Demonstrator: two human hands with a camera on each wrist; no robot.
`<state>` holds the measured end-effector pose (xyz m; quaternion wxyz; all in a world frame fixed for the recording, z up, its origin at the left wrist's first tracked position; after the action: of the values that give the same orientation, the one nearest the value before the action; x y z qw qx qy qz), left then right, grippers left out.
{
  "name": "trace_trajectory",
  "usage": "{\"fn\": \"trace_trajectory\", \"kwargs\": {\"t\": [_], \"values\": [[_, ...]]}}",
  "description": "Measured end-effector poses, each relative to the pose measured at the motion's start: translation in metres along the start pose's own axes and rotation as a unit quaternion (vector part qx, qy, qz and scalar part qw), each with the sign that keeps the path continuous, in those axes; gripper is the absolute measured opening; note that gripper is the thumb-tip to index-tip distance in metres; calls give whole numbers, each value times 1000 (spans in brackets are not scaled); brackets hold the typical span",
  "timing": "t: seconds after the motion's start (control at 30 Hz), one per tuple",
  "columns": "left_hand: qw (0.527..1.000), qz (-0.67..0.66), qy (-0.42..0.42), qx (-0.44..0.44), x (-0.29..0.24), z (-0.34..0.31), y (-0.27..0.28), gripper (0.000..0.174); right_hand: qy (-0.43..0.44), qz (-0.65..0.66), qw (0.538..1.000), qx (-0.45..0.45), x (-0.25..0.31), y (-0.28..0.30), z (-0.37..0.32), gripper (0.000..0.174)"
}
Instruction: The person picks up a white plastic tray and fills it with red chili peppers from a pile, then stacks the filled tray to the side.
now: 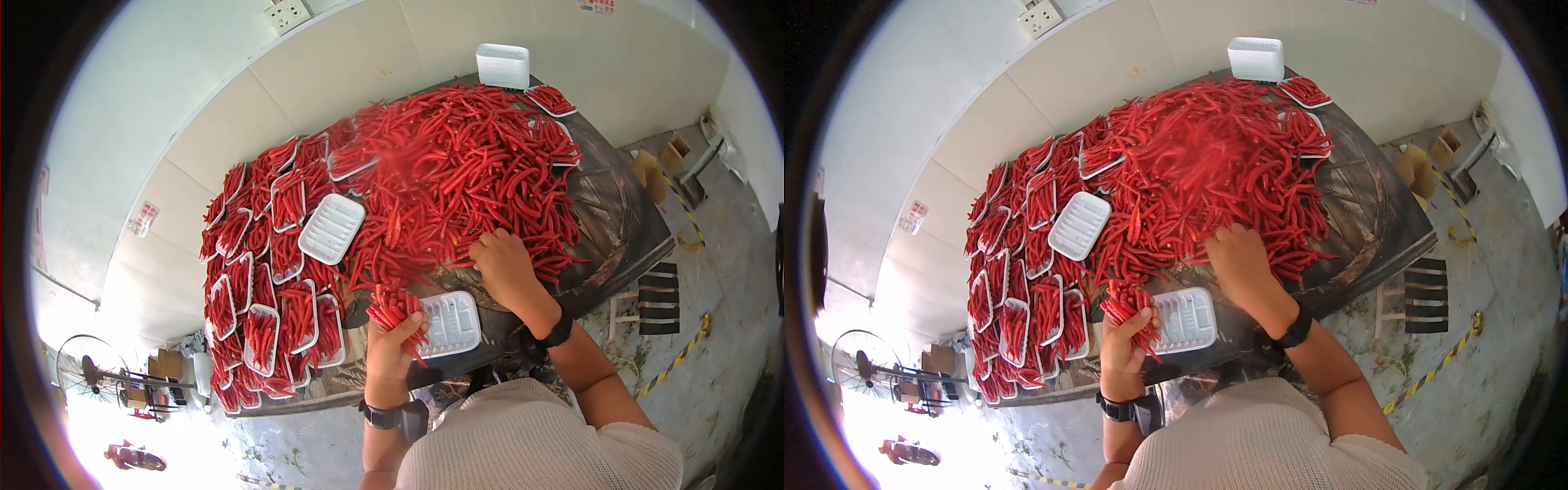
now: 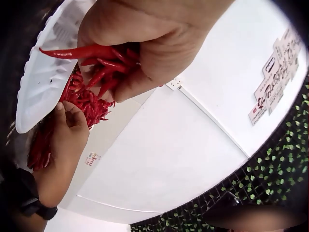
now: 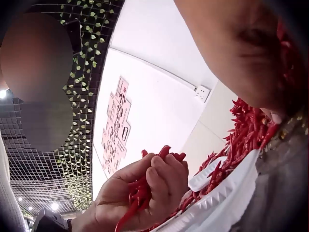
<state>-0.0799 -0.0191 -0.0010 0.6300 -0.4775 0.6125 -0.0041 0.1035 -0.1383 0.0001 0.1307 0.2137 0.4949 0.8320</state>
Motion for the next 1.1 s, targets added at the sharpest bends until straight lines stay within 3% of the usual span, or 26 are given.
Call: {"fn": "trace_trajectory", "kwargs": {"t": [0.1,0.17,0.2,0.27,0.33,0.4,0.43,0.57,0.63,0.67,0.7,0.73,0.77,0.8,0.87,0.93,1.0,1.1], "values": [[999,25,-39,-14,-3,0,11,33,17,16,1000,14,4,12,-2,6],[997,38,-65,-19,-6,0,11,34,30,227,971,73,13,27,-4,5],[994,52,-88,-25,-8,-1,11,35,31,228,970,75,18,34,-5,5],[991,84,-102,-30,-5,-1,4,35,125,331,920,169,34,42,-10,11],[986,115,-118,-32,-6,-2,0,35,156,342,916,144,46,47,-9,16],[985,129,3,118,0,-5,-9,47,78,472,874,91,51,50,-5,14],[993,80,8,86,1,-7,-14,58,47,530,842,87,52,44,-7,16],[990,124,-7,74,3,-4,-3,59,47,516,853,70,52,39,-10,21],[970,201,-133,35,-2,-7,-6,57,5,429,902,43,44,45,-11,26],[970,203,-131,34,-7,-9,-10,57,3,432,901,43,38,41,-13,26],[905,384,-178,41,-16,-13,-21,54,-9,372,926,61,29,35,-15,28],[805,549,-219,47,-22,-13,-30,52,-21,311,947,77,23,32,-17,30],[747,602,-259,110,-24,-9,-34,54,-41,307,947,87,18,31,-21,29],[747,602,-258,112,-22,-4,-36,54,-44,306,947,87,17,28,-24,29],[649,698,-239,184,-10,3,-39,49,-18,329,944,13,18,21,-29,30],[633,710,-228,206,-2,7,-39,45,-15,348,937,23,23,14,-35,32],[687,672,-203,185,-6,10,-40,42,-13,369,929,32,28,12,-39,33],[683,672,-207,198,-11,11,-42,42,3,336,939,72,37,17,-41,41]]}}
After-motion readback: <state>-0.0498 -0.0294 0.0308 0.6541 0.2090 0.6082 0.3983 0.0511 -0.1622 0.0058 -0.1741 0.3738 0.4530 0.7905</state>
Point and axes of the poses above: each hand's wrist, its own z-axis towards the middle knuckle, its own y-axis out of the back of the hand, x = y × z, the point moved 3 cm from there along z, towards the middle knuckle, and after that the axes turned 4 degrees about -z, right-handed, at the moved point
